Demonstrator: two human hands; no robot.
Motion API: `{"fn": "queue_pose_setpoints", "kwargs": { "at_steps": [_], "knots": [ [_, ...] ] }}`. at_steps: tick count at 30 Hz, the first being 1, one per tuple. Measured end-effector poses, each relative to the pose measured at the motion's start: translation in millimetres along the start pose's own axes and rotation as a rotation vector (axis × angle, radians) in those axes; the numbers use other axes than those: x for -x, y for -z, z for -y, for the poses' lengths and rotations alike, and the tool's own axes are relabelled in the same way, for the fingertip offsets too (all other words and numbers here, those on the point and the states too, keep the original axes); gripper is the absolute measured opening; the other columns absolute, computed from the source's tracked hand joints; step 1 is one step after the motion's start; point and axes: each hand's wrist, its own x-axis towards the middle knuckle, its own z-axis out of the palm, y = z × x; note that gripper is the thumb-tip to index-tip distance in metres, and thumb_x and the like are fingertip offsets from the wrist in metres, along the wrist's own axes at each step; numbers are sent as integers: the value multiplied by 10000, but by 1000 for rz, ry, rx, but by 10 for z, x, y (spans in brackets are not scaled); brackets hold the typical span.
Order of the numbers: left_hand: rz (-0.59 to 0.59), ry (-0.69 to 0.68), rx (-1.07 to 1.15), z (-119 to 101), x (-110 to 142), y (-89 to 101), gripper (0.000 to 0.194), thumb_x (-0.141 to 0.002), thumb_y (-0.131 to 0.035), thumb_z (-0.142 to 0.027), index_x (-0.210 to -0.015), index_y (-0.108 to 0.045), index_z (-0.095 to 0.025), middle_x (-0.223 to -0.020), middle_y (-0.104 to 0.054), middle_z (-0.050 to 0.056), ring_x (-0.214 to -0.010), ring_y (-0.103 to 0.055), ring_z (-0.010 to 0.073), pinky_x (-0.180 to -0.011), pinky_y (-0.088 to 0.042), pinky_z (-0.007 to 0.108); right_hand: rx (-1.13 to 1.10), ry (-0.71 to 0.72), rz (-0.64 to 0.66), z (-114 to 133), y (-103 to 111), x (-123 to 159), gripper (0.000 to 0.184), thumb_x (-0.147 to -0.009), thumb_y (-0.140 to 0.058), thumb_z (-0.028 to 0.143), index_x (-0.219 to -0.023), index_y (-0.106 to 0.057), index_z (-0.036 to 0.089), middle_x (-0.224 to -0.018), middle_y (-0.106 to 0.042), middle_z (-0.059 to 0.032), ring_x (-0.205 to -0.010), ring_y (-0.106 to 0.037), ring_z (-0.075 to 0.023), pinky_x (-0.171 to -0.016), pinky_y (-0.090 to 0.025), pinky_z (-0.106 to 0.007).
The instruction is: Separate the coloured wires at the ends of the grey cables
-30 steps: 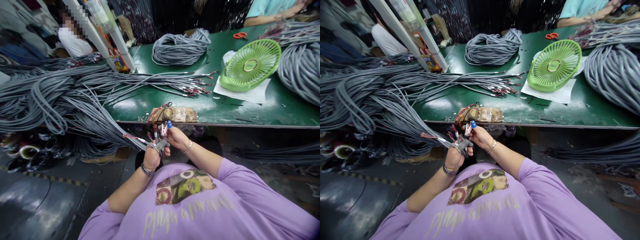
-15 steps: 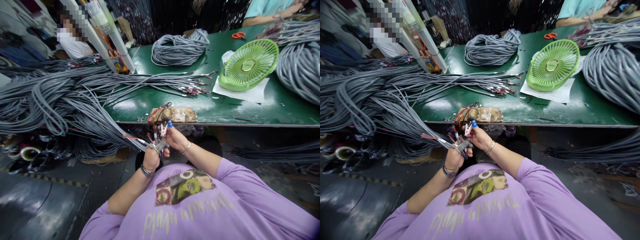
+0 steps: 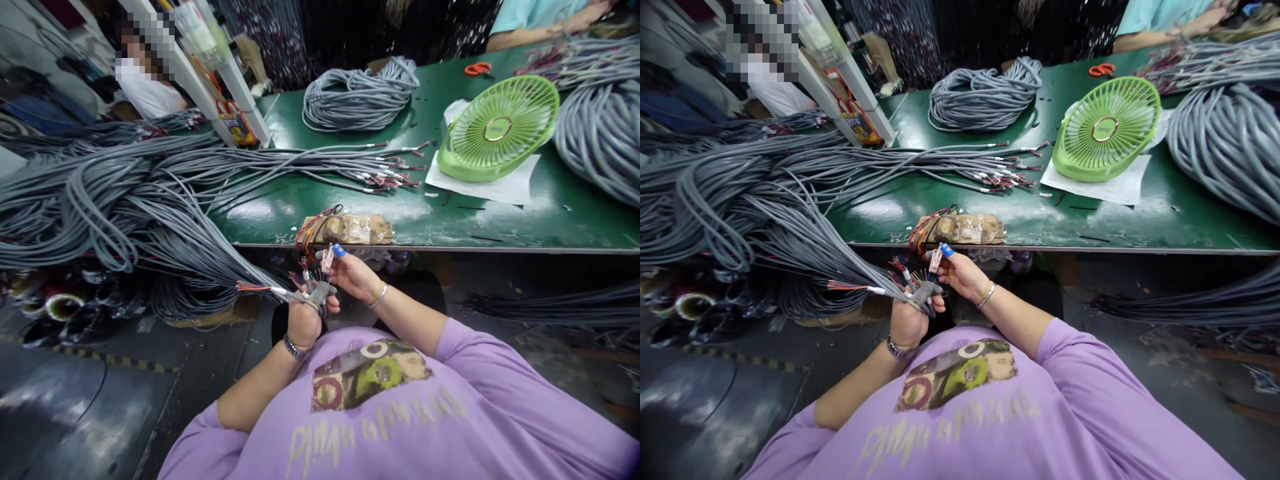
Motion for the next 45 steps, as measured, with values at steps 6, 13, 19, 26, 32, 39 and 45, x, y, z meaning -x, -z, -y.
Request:
{"fn": "queue_pose_setpoints", "kwargs": {
  "at_steps": [6,13,19,26,32,39,45],
  "knots": [
    [-45,-14,-10,40,-73,-27,262,-676,-734,-383,-702,-633,-143,-537,-658,4,-454,-630,138,-429,-508,217,-22,-10,-18,-25,-33,-14,354,-803,-662,514,-870,-689,167,-658,-568,6,-542,-449,-92,-479,-381,-208],
    [-39,30,-60,99,-91,-6,292,-677,-734,-410,-677,-631,-136,-505,-642,3,-405,-603,131,-414,-507,225,-7,42,-67,-48,-37,-52,299,-805,-674,479,-803,-687,180,-692,-582,-3,-549,-424,-88,-495,-368,-207],
    [-23,33,-41,84,-64,-3,279,-675,-740,-392,-709,-649,-130,-504,-641,0,-402,-596,127,-411,-505,221,-57,2,-32,-68,-4,-35,321,-809,-663,498,-841,-692,181,-728,-595,-7,-582,-441,-90,-512,-381,-205],
    [-26,38,-51,55,-58,-1,307,-667,-740,-417,-682,-638,-128,-493,-631,1,-398,-594,125,-406,-500,218,-56,5,-32,-56,-16,-17,357,-805,-650,536,-846,-680,182,-693,-582,3,-576,-446,-93,-507,-371,-204],
    [-35,38,-38,18,-42,-22,321,-650,-749,-431,-673,-630,-133,-489,-626,0,-397,-587,121,-397,-490,212,-73,-55,-47,2,-50,12,409,-839,-582,574,-874,-673,176,-740,-619,-14,-598,-496,-99,-512,-367,-208],
    [7,30,-21,56,38,94,290,-687,-735,-412,-692,-662,-131,-521,-639,6,-424,-589,112,-429,-509,216,-86,-119,-51,14,-14,41,447,-850,-540,606,-872,-651,174,-733,-627,-14,-602,-519,-103,-534,-386,-210],
    [-11,16,-6,5,58,99,271,-680,-733,-401,-689,-676,-137,-519,-642,7,-424,-590,113,-428,-505,214,22,-107,-33,79,-39,33,378,-874,-562,516,-871,-680,156,-733,-634,-26,-577,-501,-93,-521,-387,-204]
  ]
}}
